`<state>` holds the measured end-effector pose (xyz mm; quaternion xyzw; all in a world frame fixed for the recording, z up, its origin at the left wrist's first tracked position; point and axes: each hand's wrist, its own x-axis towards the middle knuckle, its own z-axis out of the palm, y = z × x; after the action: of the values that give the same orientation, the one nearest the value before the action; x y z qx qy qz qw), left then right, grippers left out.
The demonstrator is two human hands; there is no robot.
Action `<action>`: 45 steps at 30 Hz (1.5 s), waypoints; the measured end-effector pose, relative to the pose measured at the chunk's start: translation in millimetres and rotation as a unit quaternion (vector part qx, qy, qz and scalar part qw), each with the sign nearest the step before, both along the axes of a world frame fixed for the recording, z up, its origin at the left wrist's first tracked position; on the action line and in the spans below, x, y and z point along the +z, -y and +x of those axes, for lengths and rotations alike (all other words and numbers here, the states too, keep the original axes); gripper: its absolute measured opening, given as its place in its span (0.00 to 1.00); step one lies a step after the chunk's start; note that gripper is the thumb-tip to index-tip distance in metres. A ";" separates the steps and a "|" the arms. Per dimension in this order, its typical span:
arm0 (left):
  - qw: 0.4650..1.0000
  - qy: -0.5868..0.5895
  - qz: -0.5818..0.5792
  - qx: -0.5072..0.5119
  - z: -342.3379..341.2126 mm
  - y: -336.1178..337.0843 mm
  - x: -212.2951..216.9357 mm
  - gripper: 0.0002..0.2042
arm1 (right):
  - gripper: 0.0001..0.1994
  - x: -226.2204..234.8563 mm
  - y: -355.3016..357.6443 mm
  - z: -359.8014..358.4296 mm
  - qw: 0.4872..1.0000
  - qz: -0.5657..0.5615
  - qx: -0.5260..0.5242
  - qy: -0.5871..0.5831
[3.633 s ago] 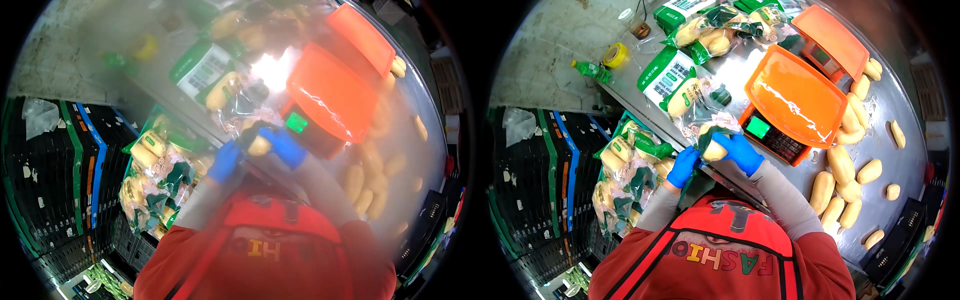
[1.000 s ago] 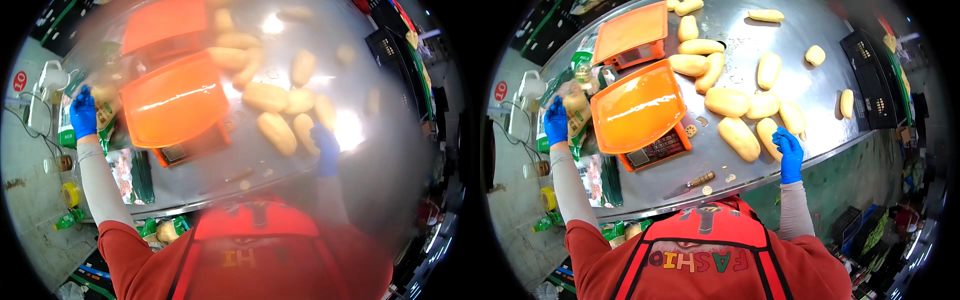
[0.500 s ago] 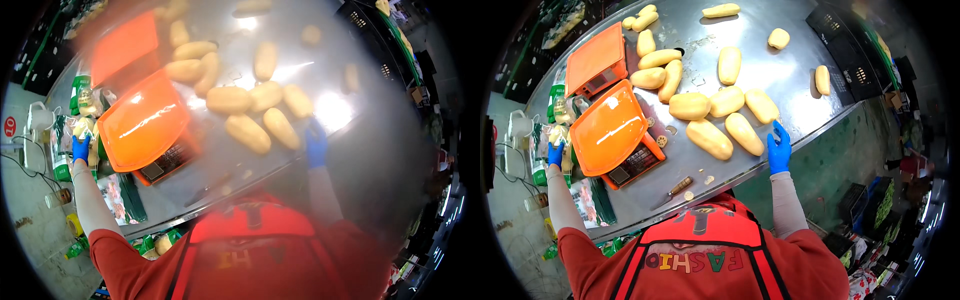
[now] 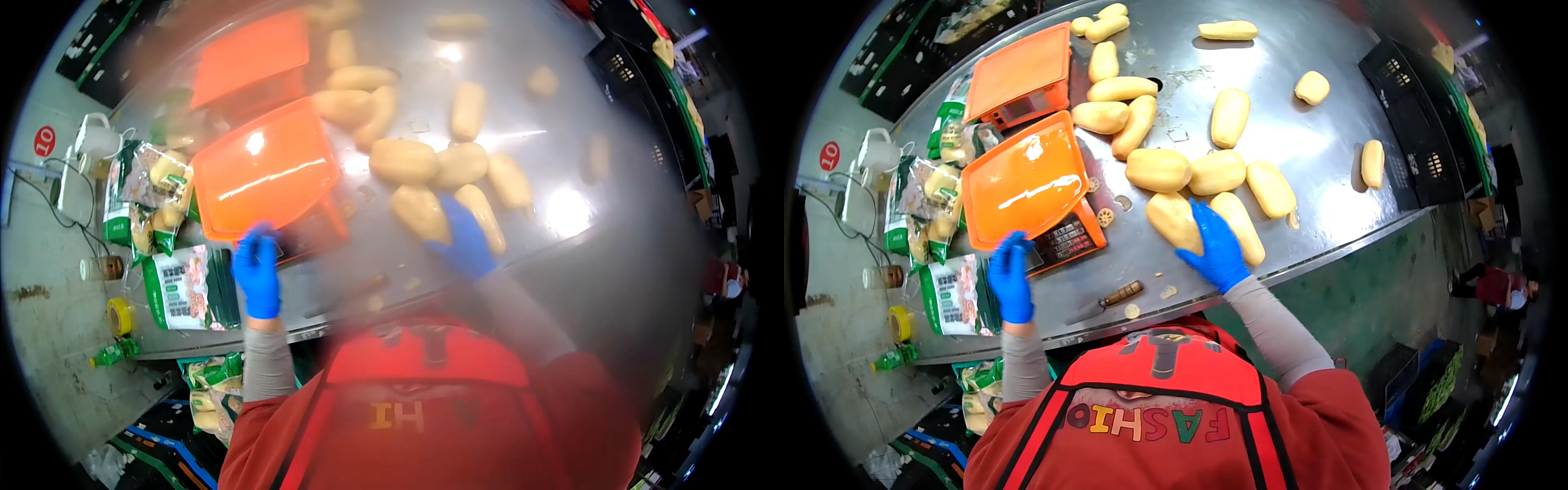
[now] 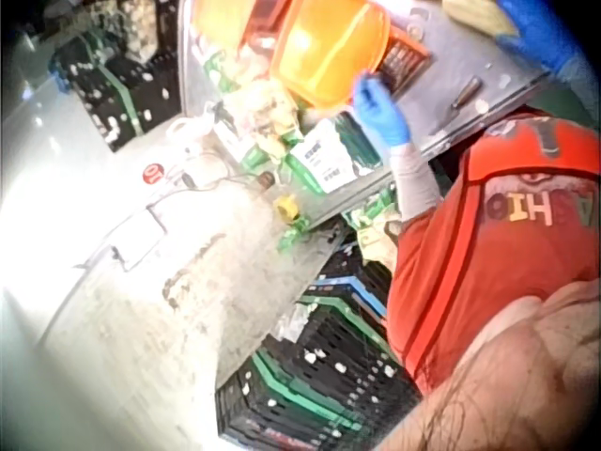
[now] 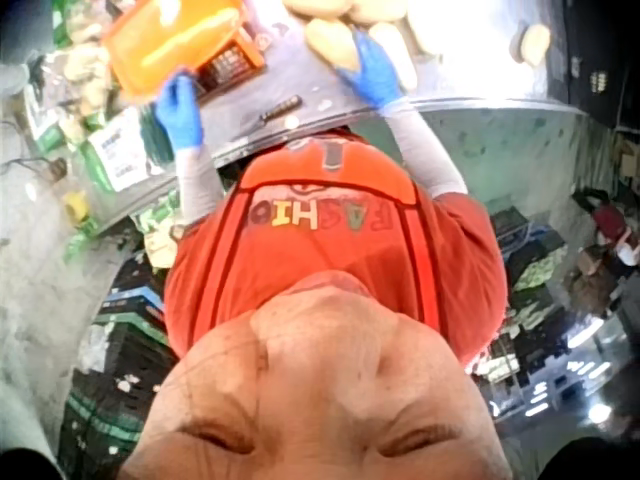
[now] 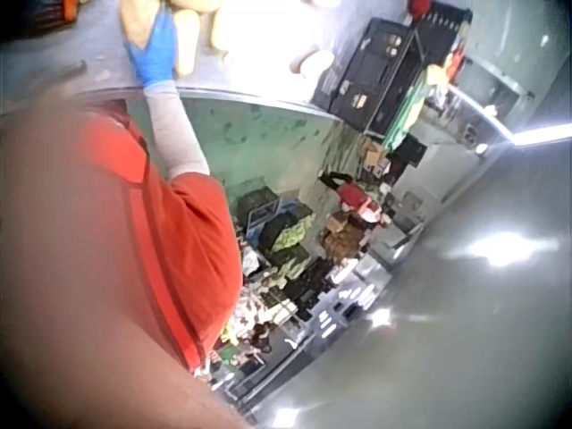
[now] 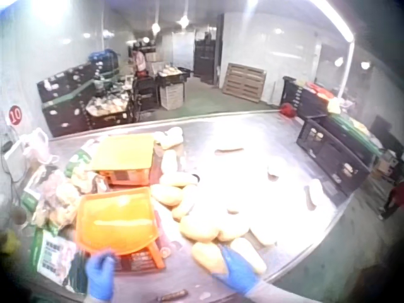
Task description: The person weighs potatoes on a digital scale, places them into plastic bags, and then seals the bags.
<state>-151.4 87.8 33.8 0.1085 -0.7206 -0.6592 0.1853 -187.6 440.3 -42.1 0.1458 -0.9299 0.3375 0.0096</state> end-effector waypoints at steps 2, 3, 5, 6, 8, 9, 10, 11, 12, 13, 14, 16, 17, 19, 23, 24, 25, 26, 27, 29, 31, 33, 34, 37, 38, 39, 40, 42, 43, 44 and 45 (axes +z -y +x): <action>0.993 0.004 -0.098 -0.062 17.2 -25.3 -17.5 0.10 | 0.41 -13.5 18.4 2.3 0.997 0.056 -0.002 0.046; 0.984 -0.008 -0.156 -0.089 23.0 -34.4 -23.9 0.10 | 0.42 13.4 31.5 3.1 0.994 0.106 -0.009 0.033; 0.986 0.020 -0.100 -0.132 26.6 -55.0 -27.4 0.10 | 0.43 12.9 35.0 -1.0 0.992 0.118 -0.016 0.029; 0.984 0.034 -0.072 -0.160 25.7 -63.2 -27.5 0.10 | 0.43 -17.5 27.5 -6.1 0.996 0.080 -0.017 0.042; 0.984 0.043 -0.054 -0.165 26.8 -73.6 -34.6 0.10 | 0.42 -23.1 23.7 -7.7 0.998 0.048 -0.003 0.043; 0.983 0.045 -0.044 -0.170 26.2 -78.2 -37.3 0.10 | 0.41 -20.7 22.3 -3.6 0.998 0.054 0.007 0.032; 0.983 0.055 -0.008 -0.177 26.7 -81.3 -38.6 0.11 | 0.41 -16.8 19.1 0.6 0.998 0.060 0.017 0.020; 0.982 0.060 -0.015 -0.179 27.8 -81.6 -41.5 0.11 | 0.39 -9.1 17.2 4.2 0.999 0.038 0.010 0.001; 0.981 0.065 -0.022 -0.182 28.7 -81.4 -46.6 0.11 | 0.38 -0.8 15.0 7.9 1.000 0.016 0.004 -0.018; 0.980 0.071 -0.028 -0.184 29.2 -81.6 -50.6 0.11 | 0.37 3.4 12.4 10.6 0.999 -0.005 -0.003 -0.037; 0.979 0.080 -0.001 -0.185 30.6 -82.0 -52.1 0.11 | 0.34 8.9 7.5 10.9 0.995 0.007 -0.033 -0.098; 0.976 0.097 0.053 -0.186 33.0 -83.6 -54.5 0.11 | 0.37 25.6 -2.6 13.4 0.986 0.052 -0.118 -0.108; 0.975 0.100 0.053 -0.190 33.2 -84.8 -57.2 0.11 | 0.39 29.1 -10.9 15.6 0.980 0.075 -0.156 -0.093; 0.972 0.107 0.056 -0.204 31.5 -88.3 -62.1 0.12 | 0.41 8.8 -35.0 15.5 0.983 0.036 -0.177 -0.023; 0.950 0.129 0.152 -0.240 27.3 -100.6 -56.7 0.13 | 0.40 4.1 -61.8 9.6 0.901 -0.386 -0.124 0.157; 0.945 0.138 0.171 -0.242 26.1 -103.6 -52.6 0.13 | 0.39 23.1 -60.5 7.8 0.832 -0.497 -0.108 0.222; 0.940 0.147 0.190 -0.243 24.4 -106.4 -49.5 0.13 | 0.39 41.3 -58.4 6.2 0.746 -0.597 -0.089 0.282; 0.942 0.147 0.168 -0.252 21.3 -110.1 -46.9 0.13 | 0.38 55.9 -53.2 6.6 0.735 -0.625 -0.047 0.257; 0.944 0.147 0.145 -0.257 19.4 -111.8 -45.0 0.13 | 0.38 69.5 -47.9 6.7 0.732 -0.627 -0.024 0.264; 0.945 0.145 0.103 -0.273 15.6 -113.6 -46.0 0.13 | 0.38 92.4 -39.8 6.5 0.725 -0.631 0.023 0.277; 0.943 0.141 0.067 -0.294 11.8 -114.5 -51.8 0.13 | 0.41 102.8 -32.1 5.6 0.703 -0.651 0.029 0.285; 0.941 0.126 0.100 -0.299 7.7 -121.7 -44.6 0.14 | 0.42 109.4 -28.6 4.3 0.683 -0.660 0.056 0.307; 0.939 0.119 0.116 -0.300 4.8 -126.2 -38.9 0.15 | 0.43 111.9 -28.3 3.6 0.673 -0.661 0.078 0.324; 0.941 0.046 0.026 -0.333 -13.4 -138.1 6.2 0.21 | 0.44 118.1 -22.7 4.2 0.672 -0.647 0.119 0.340; 0.939 0.040 0.053 -0.338 -16.3 -141.7 18.6 0.24 | 0.44 120.2 -19.2 4.9 0.677 -0.639 0.130 0.341; 0.935 0.034 0.080 -0.345 -19.2 -145.6 29.5 0.28 | 0.45 123.8 -14.6 6.1 0.694 -0.621 0.119 0.345; 0.930 0.027 0.107 -0.351 -20.3 -147.7 35.5 0.32 | 0.45 127.7 -8.9 8.3 0.710 -0.603 0.108 0.348; 0.939 -0.052 -0.003 -0.341 -23.5 -153.8 38.9 0.38 | 0.46 118.8 -8.3 8.3 0.733 -0.565 0.115 0.362; 0.936 -0.092 -0.053 -0.336 -25.1 -158.2 41.0 0.41 | 0.47 108.5 -10.0 6.2 0.777 -0.510 0.122 0.349; 0.933 -0.044 0.021 -0.355 -20.4 -161.4 49.7 0.46 | 0.47 112.4 -2.9 5.1 0.820 -0.453 0.135 0.324; 0.936 -0.049 0.093 -0.337 -19.9 -166.3 43.8 0.45 | 0.47 116.8 6.5 4.9 0.857 -0.394 0.147 0.297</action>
<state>-171.2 254.1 77.6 -0.1563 -0.6404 -0.7516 -0.0237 -182.8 433.8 74.7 0.1575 -0.6454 0.7006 -0.2604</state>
